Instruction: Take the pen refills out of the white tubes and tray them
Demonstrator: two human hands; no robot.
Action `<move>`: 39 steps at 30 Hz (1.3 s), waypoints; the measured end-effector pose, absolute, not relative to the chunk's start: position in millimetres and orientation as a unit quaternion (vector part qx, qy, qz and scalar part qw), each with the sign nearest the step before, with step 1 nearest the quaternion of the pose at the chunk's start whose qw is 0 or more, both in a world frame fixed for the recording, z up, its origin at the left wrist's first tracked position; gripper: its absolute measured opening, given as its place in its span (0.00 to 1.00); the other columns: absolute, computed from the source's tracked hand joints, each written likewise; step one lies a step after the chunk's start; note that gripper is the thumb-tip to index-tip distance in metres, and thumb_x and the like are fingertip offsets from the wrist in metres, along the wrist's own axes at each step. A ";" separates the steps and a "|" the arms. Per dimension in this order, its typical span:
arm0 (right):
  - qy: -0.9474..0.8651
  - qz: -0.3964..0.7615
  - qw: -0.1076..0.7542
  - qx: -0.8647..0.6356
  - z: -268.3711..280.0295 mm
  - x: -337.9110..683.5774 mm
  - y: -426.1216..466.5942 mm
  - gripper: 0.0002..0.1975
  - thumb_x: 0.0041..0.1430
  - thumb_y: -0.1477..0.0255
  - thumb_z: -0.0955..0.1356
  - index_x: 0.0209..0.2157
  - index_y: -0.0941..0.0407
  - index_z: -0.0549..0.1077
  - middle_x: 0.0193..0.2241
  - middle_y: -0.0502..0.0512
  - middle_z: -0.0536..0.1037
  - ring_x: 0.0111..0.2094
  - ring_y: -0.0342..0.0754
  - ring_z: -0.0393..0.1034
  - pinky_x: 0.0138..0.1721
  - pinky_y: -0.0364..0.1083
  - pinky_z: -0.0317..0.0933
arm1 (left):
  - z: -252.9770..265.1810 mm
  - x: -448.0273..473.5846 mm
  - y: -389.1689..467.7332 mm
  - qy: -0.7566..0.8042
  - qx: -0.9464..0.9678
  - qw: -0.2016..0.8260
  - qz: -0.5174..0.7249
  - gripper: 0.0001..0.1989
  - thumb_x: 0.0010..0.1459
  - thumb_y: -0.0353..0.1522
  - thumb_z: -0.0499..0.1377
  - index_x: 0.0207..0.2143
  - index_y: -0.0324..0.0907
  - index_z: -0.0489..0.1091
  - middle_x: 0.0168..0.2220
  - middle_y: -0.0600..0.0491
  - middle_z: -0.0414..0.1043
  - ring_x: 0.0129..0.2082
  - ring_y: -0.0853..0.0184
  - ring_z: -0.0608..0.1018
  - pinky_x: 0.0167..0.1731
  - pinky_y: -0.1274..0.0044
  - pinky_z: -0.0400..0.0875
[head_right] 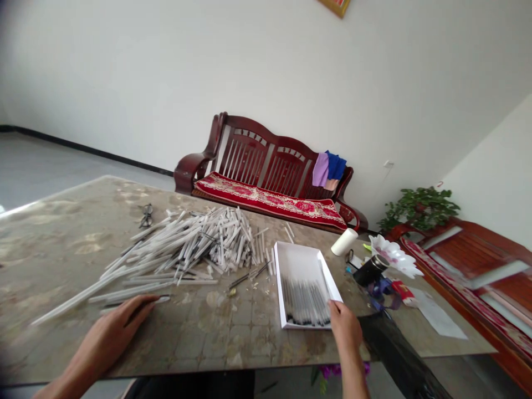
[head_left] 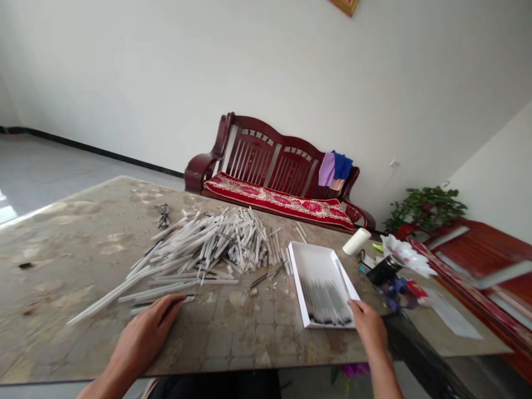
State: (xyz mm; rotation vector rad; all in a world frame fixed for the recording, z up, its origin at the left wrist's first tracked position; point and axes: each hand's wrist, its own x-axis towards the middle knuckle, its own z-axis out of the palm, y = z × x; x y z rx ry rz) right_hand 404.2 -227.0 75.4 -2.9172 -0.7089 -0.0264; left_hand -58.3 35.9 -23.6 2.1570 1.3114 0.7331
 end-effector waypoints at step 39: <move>-0.524 0.071 0.194 -0.826 68.6 266.3 -45.5 0.16 0.66 0.64 0.68 0.52 0.55 0.70 0.52 0.56 0.72 0.48 0.52 0.71 0.47 0.54 0.69 | -9.5 -50.0 15.4 0.426 0.811 0.251 0.313 0.11 0.64 0.36 0.52 0.38 0.51 0.76 0.36 0.55 0.78 0.36 0.64 0.81 0.37 0.77 0.73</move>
